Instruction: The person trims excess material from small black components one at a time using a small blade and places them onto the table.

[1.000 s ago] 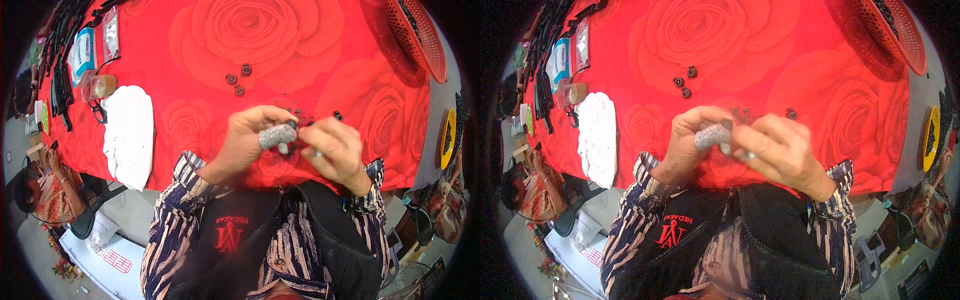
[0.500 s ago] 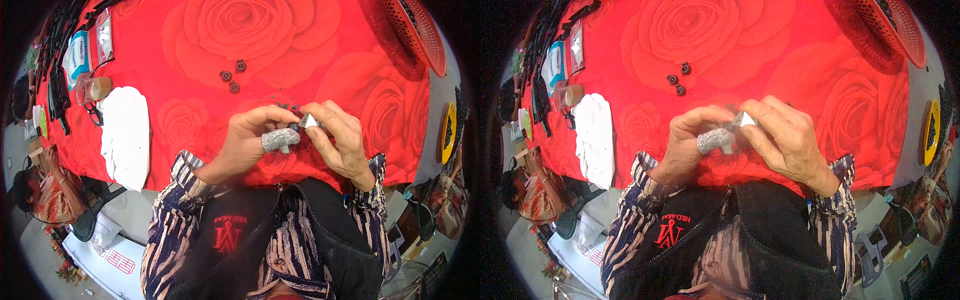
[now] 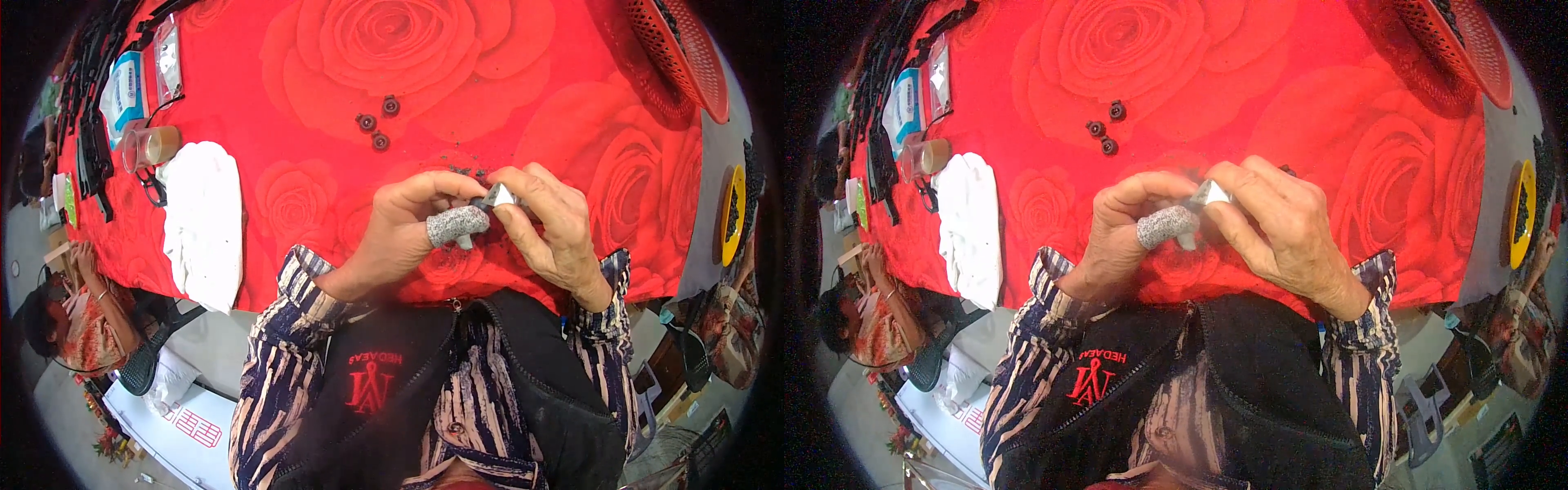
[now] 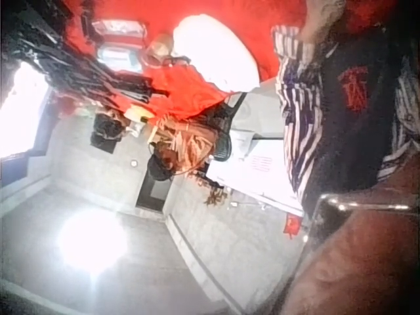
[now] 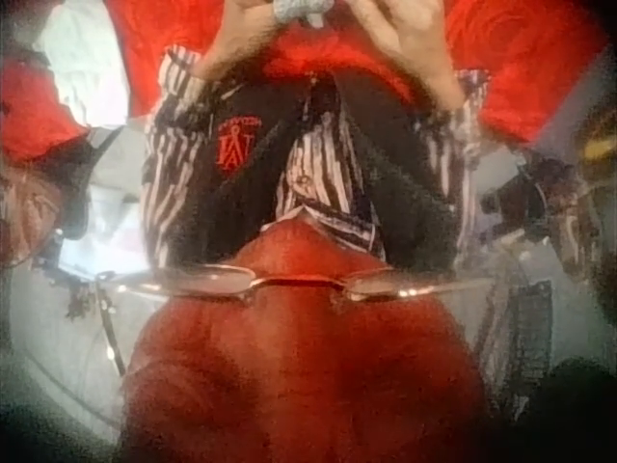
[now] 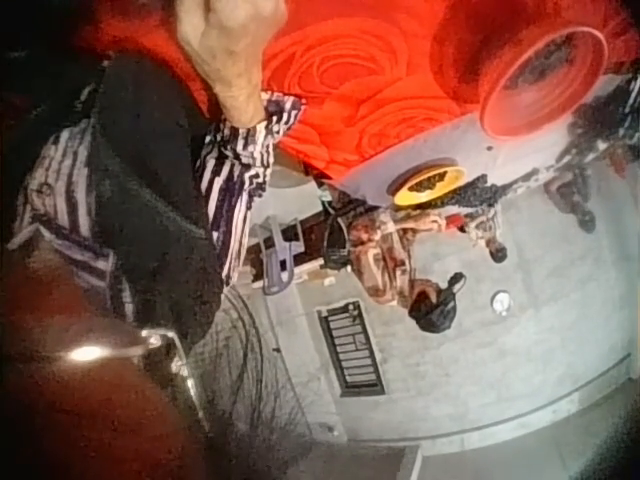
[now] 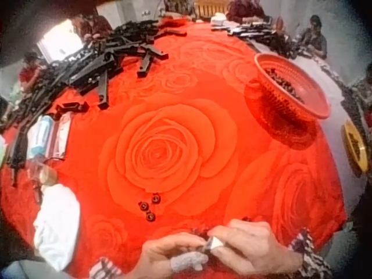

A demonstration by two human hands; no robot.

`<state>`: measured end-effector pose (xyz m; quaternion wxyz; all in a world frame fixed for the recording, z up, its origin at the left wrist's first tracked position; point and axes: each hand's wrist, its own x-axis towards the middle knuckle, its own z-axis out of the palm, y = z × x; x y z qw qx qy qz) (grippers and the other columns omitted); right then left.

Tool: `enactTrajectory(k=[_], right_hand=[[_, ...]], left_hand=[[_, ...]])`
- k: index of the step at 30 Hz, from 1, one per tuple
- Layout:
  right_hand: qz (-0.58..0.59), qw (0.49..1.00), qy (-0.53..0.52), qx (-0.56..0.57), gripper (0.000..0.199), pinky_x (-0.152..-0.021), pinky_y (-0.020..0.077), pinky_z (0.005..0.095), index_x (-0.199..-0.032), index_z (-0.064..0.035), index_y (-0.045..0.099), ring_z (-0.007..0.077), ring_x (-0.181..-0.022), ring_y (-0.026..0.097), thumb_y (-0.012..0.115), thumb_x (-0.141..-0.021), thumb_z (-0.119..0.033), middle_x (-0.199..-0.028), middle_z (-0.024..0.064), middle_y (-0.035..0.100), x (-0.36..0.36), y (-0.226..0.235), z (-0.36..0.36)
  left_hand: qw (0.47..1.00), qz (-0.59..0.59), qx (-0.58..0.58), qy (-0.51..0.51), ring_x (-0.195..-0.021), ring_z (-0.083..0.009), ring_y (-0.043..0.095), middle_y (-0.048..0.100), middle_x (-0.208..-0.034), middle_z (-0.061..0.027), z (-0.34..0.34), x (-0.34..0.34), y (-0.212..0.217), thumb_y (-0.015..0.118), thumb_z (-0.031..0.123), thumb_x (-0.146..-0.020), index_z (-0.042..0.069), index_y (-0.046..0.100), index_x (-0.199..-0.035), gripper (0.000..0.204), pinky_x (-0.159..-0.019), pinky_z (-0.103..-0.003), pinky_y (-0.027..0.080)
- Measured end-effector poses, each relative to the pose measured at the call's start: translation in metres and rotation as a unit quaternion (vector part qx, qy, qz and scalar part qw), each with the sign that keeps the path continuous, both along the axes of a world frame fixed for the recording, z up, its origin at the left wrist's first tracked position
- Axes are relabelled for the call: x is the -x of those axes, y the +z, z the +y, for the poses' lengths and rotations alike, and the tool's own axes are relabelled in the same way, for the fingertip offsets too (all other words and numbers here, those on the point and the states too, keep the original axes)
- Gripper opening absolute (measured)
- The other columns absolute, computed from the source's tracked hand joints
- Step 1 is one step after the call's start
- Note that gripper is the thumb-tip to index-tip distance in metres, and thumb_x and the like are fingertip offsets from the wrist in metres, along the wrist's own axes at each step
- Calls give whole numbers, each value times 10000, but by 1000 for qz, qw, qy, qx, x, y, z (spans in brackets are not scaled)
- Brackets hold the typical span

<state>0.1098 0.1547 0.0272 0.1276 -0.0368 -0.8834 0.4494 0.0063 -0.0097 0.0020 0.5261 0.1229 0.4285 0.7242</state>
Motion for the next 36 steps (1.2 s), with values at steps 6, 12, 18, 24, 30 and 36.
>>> enactTrajectory(k=[6,12,18,24,30,36], right_hand=[[0,1000,-2,-10,234,-510,432,352,-981,12,587,273,-591,555,645,-755,-6,-715,128,533,0,-1,-2],[3,1000,-1,-10,235,-505,429,350,-977,17,587,267,-581,551,649,-751,1,-708,131,533,0,-1,-2],[1,1000,-2,-14,220,-500,424,349,-962,17,588,266,-579,547,647,-751,11,-706,133,534,0,-2,-2],[1,1000,7,5,218,-496,423,347,-961,21,585,264,-579,547,638,-749,21,-709,134,541,0,0,-5],[69,997,-15,41,311,-484,416,316,-1003,22,588,222,-560,539,660,-701,29,-700,111,547,5,3,-3],[187,979,61,-56,421,-449,392,316,-1021,18,597,204,-487,491,728,-622,-2,-637,78,504,5,-8,-7]], left_hand=[[1000,4,-3,4,-767,-104,609,647,-918,-77,-1,0,-1,615,20,-857,-27,594,-1057,206,-640,-224,503],[1000,-10,-14,5,-798,-107,614,648,-932,-79,-2,-1,-3,612,29,-862,-25,589,-1066,213,-647,-225,505],[1000,7,-19,17,-817,-102,610,645,-945,-71,-2,-6,-6,608,32,-867,-23,590,-1069,211,-655,-225,505],[999,15,-16,47,-802,-94,609,647,-935,-71,-1,-7,-8,612,30,-863,-19,596,-1068,211,-663,-217,512],[1000,-19,-6,0,-684,-100,618,653,-829,-66,0,-1,-2,626,47,-859,-20,614,-1017,172,-619,-221,525],[986,-137,-61,-73,-626,-100,600,652,-805,-77,0,-3,-15,615,123,-881,-6,617,-963,153,-518,-234,487]])
